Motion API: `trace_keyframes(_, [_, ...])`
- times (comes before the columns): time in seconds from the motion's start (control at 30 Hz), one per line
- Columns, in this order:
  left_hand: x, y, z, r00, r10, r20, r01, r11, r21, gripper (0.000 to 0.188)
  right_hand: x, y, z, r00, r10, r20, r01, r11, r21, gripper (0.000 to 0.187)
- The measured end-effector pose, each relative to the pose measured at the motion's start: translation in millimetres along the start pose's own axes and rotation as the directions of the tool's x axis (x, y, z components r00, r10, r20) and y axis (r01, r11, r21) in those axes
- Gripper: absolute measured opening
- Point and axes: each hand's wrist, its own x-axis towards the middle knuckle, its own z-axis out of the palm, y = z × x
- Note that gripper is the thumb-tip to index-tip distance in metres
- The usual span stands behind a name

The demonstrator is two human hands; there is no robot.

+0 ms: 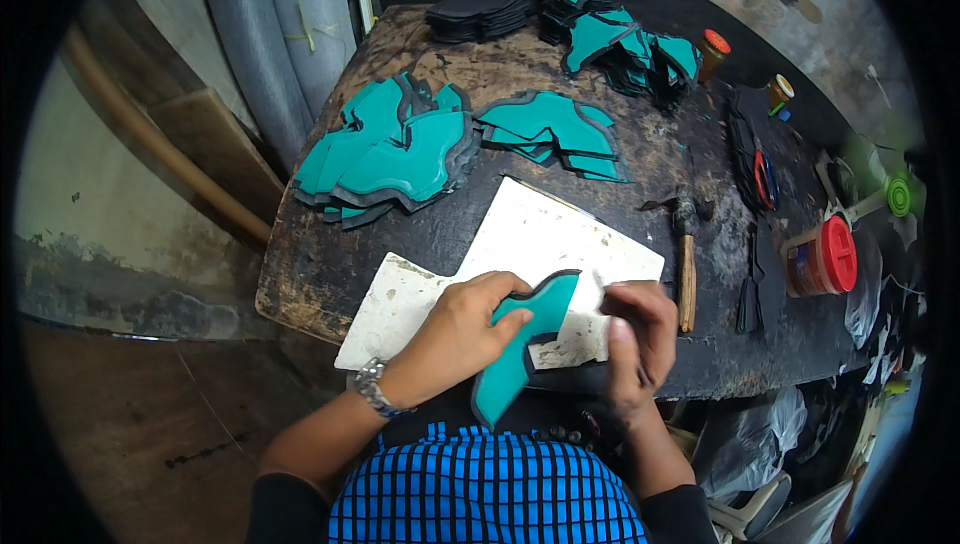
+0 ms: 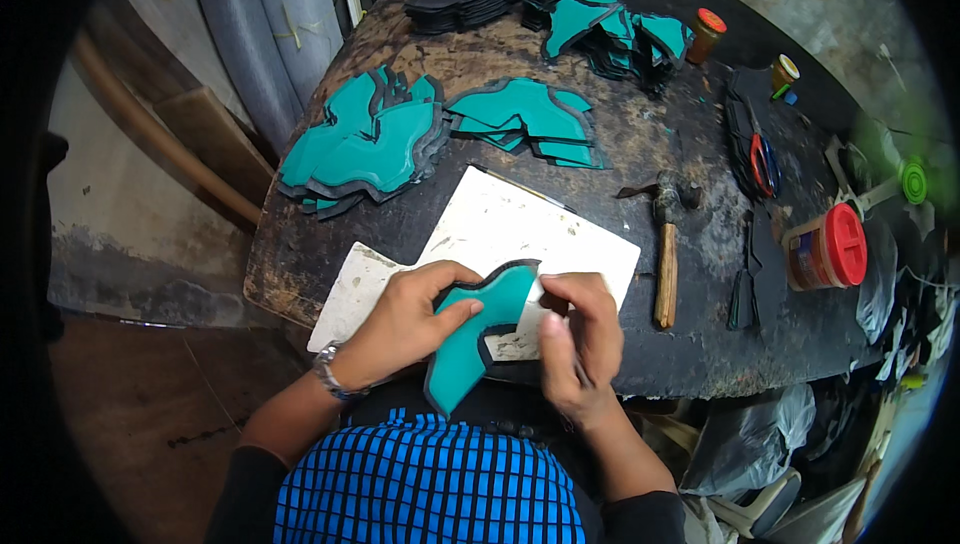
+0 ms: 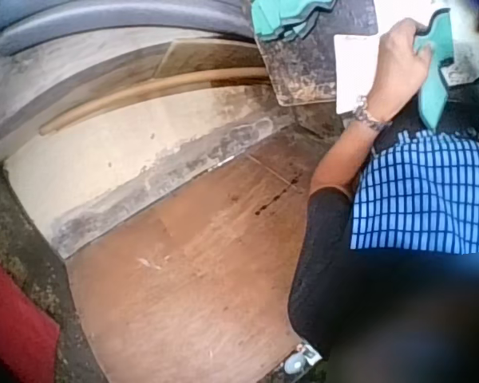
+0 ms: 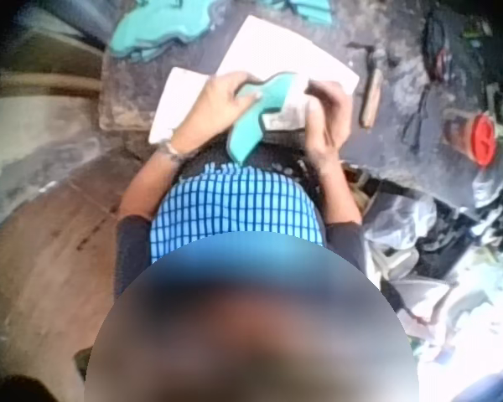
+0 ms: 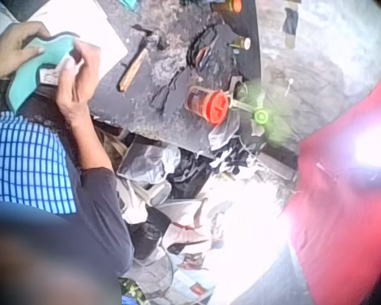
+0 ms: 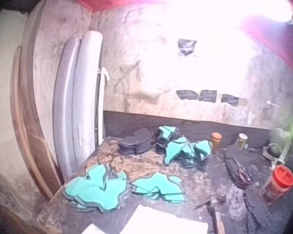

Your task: The person uses shears to trim the edges of black rubber pieces, then stacks them. They pick up a green rubber piece, place it on a white board, and use a hammer to press and shape it. The person repeats this process with additional pieces, stacking the finished items on the table.

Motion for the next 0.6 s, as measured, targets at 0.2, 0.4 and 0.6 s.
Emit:
trace_keyframes(0.2, [-4,-27,15,0.952,0.293,-0.086,-0.234,0.881,0.410,0.026,0,28,3,0.942,0.199,0.271,-0.199,0.980,-0.026,0.008])
trace_keyframes(0.4, [-6,-27,13,0.948,0.310,-0.067,-0.253,0.867,0.430,0.032,-1,30,4,0.939,0.159,0.305,-0.121,0.983,-0.141,0.011])
trace_keyframes(0.6, [-7,-27,11,0.906,0.423,0.021,-0.352,0.724,0.594,0.036,0,31,6,0.935,0.168,0.311,-0.117,0.978,-0.175,0.015])
